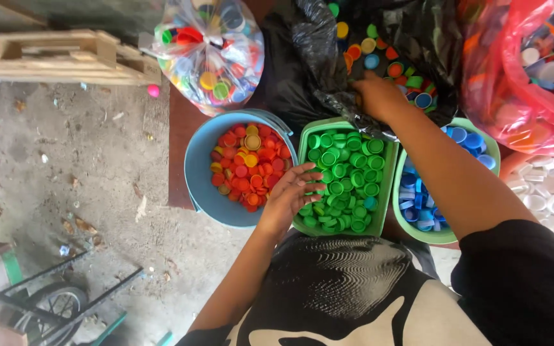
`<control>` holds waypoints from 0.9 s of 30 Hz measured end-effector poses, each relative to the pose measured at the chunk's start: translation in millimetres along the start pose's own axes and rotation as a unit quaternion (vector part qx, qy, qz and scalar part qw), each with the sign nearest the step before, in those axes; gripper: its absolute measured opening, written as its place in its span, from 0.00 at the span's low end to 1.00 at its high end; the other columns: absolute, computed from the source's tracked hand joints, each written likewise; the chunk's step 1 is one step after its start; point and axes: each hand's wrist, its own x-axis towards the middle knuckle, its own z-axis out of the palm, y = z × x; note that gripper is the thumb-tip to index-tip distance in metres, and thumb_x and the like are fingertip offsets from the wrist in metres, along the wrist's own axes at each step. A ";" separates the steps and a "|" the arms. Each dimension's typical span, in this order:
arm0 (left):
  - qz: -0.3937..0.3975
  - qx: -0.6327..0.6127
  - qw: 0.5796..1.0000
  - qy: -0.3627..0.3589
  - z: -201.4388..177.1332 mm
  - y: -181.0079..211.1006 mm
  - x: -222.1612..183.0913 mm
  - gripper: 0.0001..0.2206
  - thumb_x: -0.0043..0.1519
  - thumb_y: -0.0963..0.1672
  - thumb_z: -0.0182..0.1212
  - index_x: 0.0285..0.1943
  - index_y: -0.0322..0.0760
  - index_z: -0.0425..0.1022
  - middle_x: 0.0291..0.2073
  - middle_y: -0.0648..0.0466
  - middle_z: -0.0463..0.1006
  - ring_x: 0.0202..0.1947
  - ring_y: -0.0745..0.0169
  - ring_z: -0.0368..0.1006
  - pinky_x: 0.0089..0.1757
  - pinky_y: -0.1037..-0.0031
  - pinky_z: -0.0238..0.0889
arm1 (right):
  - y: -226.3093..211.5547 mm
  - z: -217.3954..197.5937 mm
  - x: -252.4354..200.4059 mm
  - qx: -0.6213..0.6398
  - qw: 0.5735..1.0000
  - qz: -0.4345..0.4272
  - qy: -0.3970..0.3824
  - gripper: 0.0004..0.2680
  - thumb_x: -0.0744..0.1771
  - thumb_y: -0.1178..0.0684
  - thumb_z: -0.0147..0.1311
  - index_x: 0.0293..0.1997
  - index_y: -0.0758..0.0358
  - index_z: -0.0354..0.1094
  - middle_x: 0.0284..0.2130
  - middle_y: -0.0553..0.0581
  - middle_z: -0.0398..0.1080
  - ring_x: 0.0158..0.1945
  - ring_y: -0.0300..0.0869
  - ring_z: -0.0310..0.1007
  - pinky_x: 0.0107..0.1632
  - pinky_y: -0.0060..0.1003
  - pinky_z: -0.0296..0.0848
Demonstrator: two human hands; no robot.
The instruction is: The person sorts plastic bottle caps by color into separate containers. They pick up caps from a large black bag, separate them by hand, and place them into buckets or bowls designated for red, green, blue, and white caps.
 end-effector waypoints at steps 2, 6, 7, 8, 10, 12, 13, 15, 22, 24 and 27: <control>0.000 -0.001 1.000 -0.008 -4.5 -3.9 3.4 0.23 0.66 0.44 0.50 0.71 0.31 0.61 0.59 0.45 0.73 0.58 0.53 0.72 0.56 0.63 0.65 | 11.9 -2.1 1.9 0.028 0.999 -0.027 0.032 0.19 0.62 0.55 0.61 0.60 0.54 0.71 0.53 0.68 0.67 0.55 0.62 0.69 0.53 0.55 0.70; 0.000 -0.012 0.999 -0.037 -2.6 -5.1 8.7 0.24 0.66 0.45 0.51 0.72 0.31 0.61 0.60 0.46 0.71 0.59 0.53 0.70 0.58 0.62 0.64 | 24.0 -26.4 -7.6 0.283 0.957 -0.035 0.056 0.14 0.61 0.56 0.66 0.50 0.62 0.72 0.36 0.59 0.74 0.39 0.52 0.74 0.43 0.47 0.74; 0.002 -0.013 0.999 -0.041 1.6 -3.6 12.5 0.24 0.66 0.45 0.51 0.72 0.31 0.61 0.60 0.46 0.71 0.59 0.53 0.70 0.58 0.62 0.64 | 10.3 -49.9 -21.4 0.279 0.958 -0.034 0.058 0.14 0.61 0.56 0.66 0.50 0.62 0.72 0.36 0.59 0.74 0.39 0.52 0.74 0.43 0.47 0.74; -0.001 -0.018 0.998 -0.057 5.6 -1.7 16.0 0.25 0.67 0.46 0.52 0.72 0.32 0.60 0.60 0.45 0.71 0.59 0.52 0.69 0.58 0.61 0.64 | -4.2 -73.1 -35.3 0.383 0.923 0.010 0.040 0.12 0.62 0.57 0.63 0.49 0.62 0.70 0.32 0.55 0.71 0.34 0.47 0.71 0.36 0.43 0.71; -0.002 -0.024 0.997 -0.075 13.2 0.8 27.6 0.25 0.67 0.47 0.52 0.73 0.32 0.60 0.61 0.45 0.70 0.60 0.51 0.69 0.59 0.60 0.63 | -32.0 -105.6 -60.4 0.480 0.876 0.052 0.021 0.10 0.63 0.59 0.60 0.48 0.63 0.67 0.28 0.51 0.68 0.28 0.42 0.67 0.29 0.39 0.68; -0.019 -0.061 0.994 -0.093 22.0 1.2 42.9 0.28 0.67 0.52 0.52 0.74 0.34 0.59 0.63 0.45 0.67 0.63 0.49 0.66 0.61 0.57 0.62 | -56.9 -124.9 -86.3 0.540 0.838 0.066 0.037 0.09 0.63 0.59 0.59 0.46 0.58 0.66 0.31 0.55 0.67 0.24 0.39 0.69 0.25 0.34 0.68; -0.017 -0.061 0.993 -0.095 28.7 3.2 49.6 0.28 0.67 0.52 0.52 0.74 0.34 0.59 0.63 0.45 0.67 0.63 0.49 0.66 0.61 0.57 0.62 | -66.8 -122.8 -97.5 0.538 0.839 0.065 0.038 0.09 0.63 0.59 0.59 0.46 0.58 0.66 0.31 0.55 0.67 0.24 0.39 0.69 0.25 0.34 0.68; -0.029 -0.143 0.982 -0.118 41.1 6.7 61.6 0.32 0.65 0.57 0.51 0.75 0.39 0.57 0.67 0.47 0.64 0.65 0.48 0.63 0.61 0.52 0.62 | -86.8 -116.3 -119.9 0.592 0.804 -0.033 0.051 0.08 0.63 0.60 0.58 0.42 0.60 0.64 0.48 0.51 0.70 0.30 0.38 0.73 0.30 0.35 0.73; -0.099 -0.318 0.930 -0.156 66.8 4.3 46.9 0.33 0.67 0.62 0.44 0.73 0.42 0.61 0.62 0.49 0.65 0.61 0.49 0.63 0.58 0.46 0.63 | -153.2 -81.1 -172.7 0.461 0.832 -0.194 0.241 0.09 0.62 0.61 0.62 0.40 0.60 0.64 0.54 0.55 0.69 0.47 0.38 0.70 0.47 0.37 0.71; -0.100 -0.369 0.914 -0.137 70.8 7.0 37.1 0.31 0.69 0.61 0.42 0.70 0.40 0.64 0.64 0.50 0.70 0.63 0.53 0.67 0.58 0.58 0.63 | -167.5 -79.8 -189.7 0.277 0.886 -0.254 0.271 0.09 0.60 0.59 0.65 0.39 0.59 0.68 0.51 0.55 0.67 0.57 0.49 0.72 0.56 0.44 0.73; -0.071 -0.400 0.906 -0.115 52.2 -20.7 37.0 0.26 0.72 0.58 0.42 0.69 0.42 0.67 0.61 0.54 0.73 0.61 0.57 0.69 0.58 0.64 0.64 | -175.1 -69.5 -200.7 0.208 0.951 -0.158 0.168 0.09 0.58 0.54 0.68 0.37 0.56 0.72 0.52 0.53 0.71 0.45 0.47 0.75 0.45 0.42 0.74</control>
